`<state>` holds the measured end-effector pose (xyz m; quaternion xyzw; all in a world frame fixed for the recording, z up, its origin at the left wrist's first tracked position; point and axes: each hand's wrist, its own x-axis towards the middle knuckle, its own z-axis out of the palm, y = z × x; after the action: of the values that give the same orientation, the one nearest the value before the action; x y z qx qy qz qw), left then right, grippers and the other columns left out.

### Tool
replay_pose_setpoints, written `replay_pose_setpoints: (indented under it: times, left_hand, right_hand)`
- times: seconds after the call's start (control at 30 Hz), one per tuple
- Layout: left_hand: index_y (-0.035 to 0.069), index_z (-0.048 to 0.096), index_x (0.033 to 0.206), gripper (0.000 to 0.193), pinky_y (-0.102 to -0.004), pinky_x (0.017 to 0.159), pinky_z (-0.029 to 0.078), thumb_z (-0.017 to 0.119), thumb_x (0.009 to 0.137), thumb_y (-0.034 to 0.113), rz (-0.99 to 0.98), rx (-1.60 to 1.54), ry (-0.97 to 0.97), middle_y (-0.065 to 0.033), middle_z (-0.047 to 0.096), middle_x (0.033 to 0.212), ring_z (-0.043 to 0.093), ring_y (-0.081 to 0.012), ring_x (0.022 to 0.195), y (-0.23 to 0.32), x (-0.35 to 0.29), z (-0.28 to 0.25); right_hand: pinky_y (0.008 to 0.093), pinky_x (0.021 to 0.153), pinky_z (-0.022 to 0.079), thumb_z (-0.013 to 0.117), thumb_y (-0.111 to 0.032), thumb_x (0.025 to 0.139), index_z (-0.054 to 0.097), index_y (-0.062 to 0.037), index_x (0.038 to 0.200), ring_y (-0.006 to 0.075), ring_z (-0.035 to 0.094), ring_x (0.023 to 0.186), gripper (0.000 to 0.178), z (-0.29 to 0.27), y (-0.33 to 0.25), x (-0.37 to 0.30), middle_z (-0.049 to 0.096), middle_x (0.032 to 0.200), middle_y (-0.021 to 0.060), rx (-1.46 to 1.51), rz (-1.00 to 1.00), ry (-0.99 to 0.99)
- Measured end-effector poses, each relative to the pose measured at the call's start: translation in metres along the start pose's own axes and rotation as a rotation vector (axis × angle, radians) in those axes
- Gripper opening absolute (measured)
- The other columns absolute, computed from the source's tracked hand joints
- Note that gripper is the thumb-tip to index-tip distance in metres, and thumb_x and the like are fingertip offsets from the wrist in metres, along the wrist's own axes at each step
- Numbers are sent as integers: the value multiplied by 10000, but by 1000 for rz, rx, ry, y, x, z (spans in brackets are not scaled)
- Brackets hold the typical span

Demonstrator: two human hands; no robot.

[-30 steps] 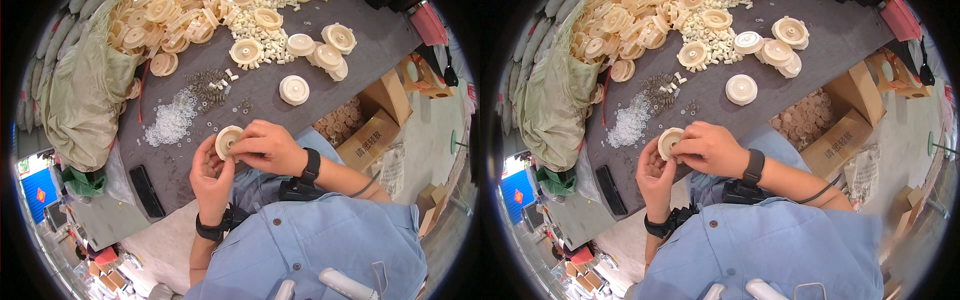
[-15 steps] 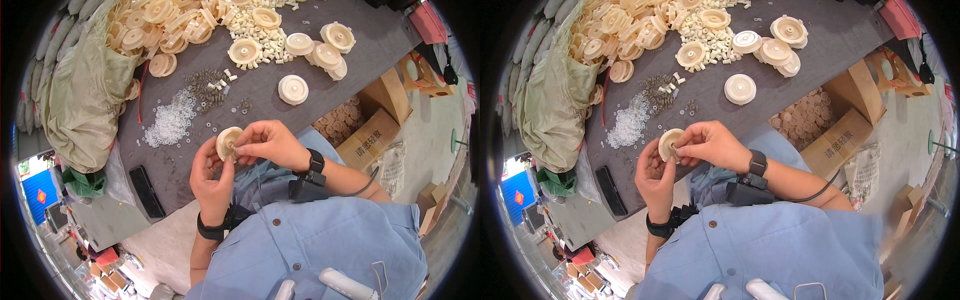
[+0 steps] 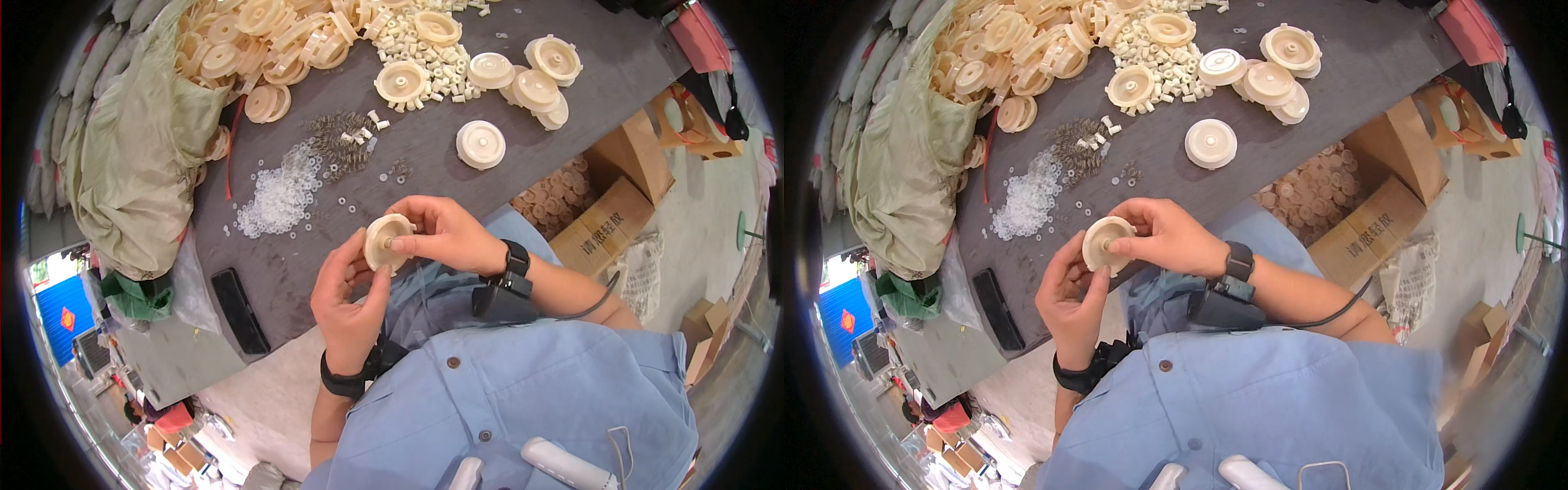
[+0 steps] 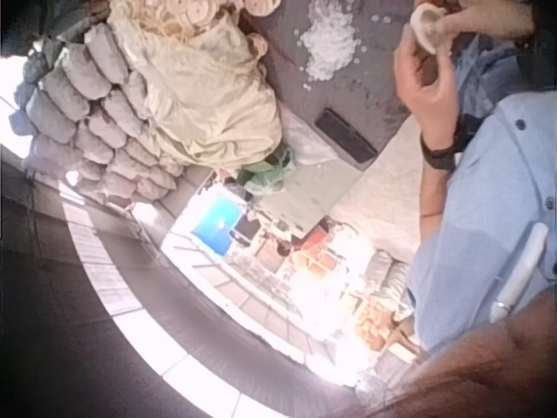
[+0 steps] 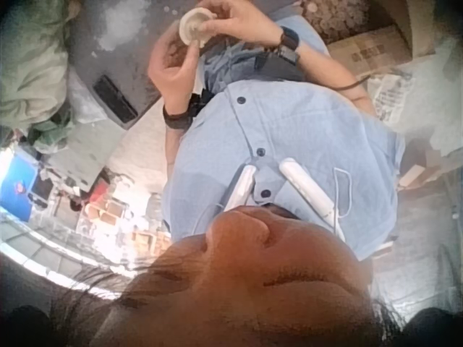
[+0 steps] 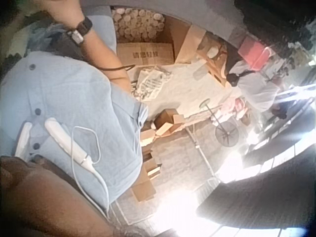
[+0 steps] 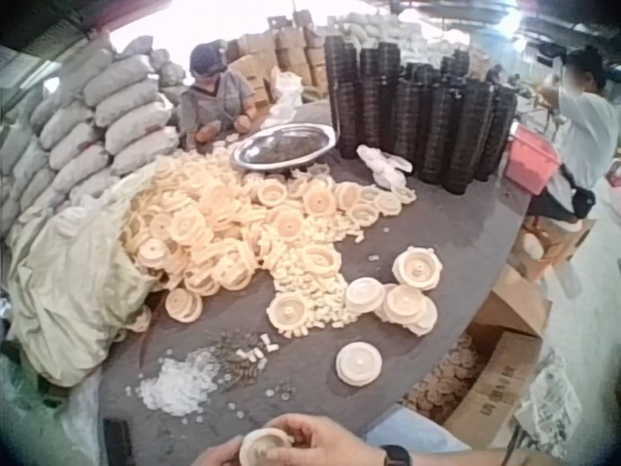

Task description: Assembling small beige plastic components with metal rings and pins.

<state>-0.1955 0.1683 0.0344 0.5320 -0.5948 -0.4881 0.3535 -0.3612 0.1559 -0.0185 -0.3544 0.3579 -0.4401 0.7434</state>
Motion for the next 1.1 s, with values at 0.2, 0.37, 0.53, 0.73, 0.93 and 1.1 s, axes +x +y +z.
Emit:
replay_pose_setpoints:
  times: [0.2,0.37,0.53,0.73,0.93,1.1]
  left_hand:
    - [-60,520,1145,387,-263,781,508,591,766,-89,-65,-141,41,-113,592,1037,599,-160,925,-9,-1,-2]
    - [-82,470,1175,397,-275,810,500,580,795,-73,-84,-291,80,-147,583,1044,593,-176,936,-8,5,-2]
    - [-81,464,1179,385,-262,802,501,562,807,-78,-97,-284,92,-148,582,1053,591,-167,926,-8,7,2]
    - [-82,462,1175,372,-253,786,508,557,815,-76,-86,-259,102,-149,587,1040,596,-166,916,-7,7,2]
    - [-76,464,1174,383,-259,783,511,571,806,-79,-17,-201,131,-146,586,1046,601,-176,920,-10,7,6]
    - [-91,457,1170,379,-252,805,496,563,807,-97,-14,-198,119,-148,543,1115,586,-179,936,-12,6,6]
  right_hand:
    - [242,768,476,645,-95,815,479,-3,1119,84,544,923,358,1,17,0,561,1034,32,101,-49,-62]
    - [282,771,485,648,-88,782,486,-50,1166,165,566,909,418,7,1,0,539,1003,80,-358,-313,112]
    - [273,687,461,723,-99,677,608,-106,1039,183,544,824,381,0,-6,0,563,941,50,-990,-760,184]
    - [291,561,453,726,-87,645,666,-132,909,192,551,672,275,0,2,-1,600,810,21,-1069,-862,152]
    - [258,526,441,688,-37,711,651,-97,900,176,557,597,201,3,6,-1,616,804,43,-682,-618,131]
    - [226,522,428,665,-5,734,640,-82,900,118,561,604,185,7,1,-4,617,792,39,-600,-427,114]
